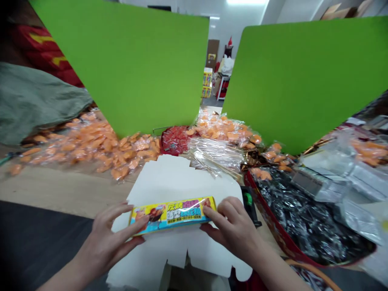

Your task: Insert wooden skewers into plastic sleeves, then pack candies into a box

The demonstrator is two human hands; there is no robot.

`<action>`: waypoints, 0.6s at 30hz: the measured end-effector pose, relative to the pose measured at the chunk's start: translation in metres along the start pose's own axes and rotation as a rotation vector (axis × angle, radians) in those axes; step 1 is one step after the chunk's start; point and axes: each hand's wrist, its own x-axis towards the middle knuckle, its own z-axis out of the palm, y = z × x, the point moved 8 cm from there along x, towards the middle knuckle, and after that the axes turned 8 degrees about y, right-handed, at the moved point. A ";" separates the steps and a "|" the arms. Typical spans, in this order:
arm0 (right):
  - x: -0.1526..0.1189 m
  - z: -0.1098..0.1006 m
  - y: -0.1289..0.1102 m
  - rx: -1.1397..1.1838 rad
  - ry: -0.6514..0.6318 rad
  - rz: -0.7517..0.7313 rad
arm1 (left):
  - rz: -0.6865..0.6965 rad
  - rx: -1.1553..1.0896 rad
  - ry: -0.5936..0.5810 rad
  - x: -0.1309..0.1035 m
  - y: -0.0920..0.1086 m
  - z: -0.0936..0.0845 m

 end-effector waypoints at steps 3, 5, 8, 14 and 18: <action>0.017 0.012 0.000 0.059 -0.176 -0.014 | 0.073 -0.081 -0.013 0.004 0.009 -0.001; 0.022 0.025 -0.009 0.056 -0.315 -0.127 | 0.125 -0.138 -0.089 0.020 0.021 0.000; 0.019 0.031 -0.022 -0.066 -0.303 -0.230 | 0.129 -0.083 -0.257 0.045 0.034 0.016; -0.059 -0.006 0.018 -0.224 0.213 0.363 | 0.115 0.089 -0.345 0.060 0.030 0.050; -0.175 -0.027 0.097 -0.180 0.461 1.136 | 0.099 0.167 -0.313 0.065 0.028 0.059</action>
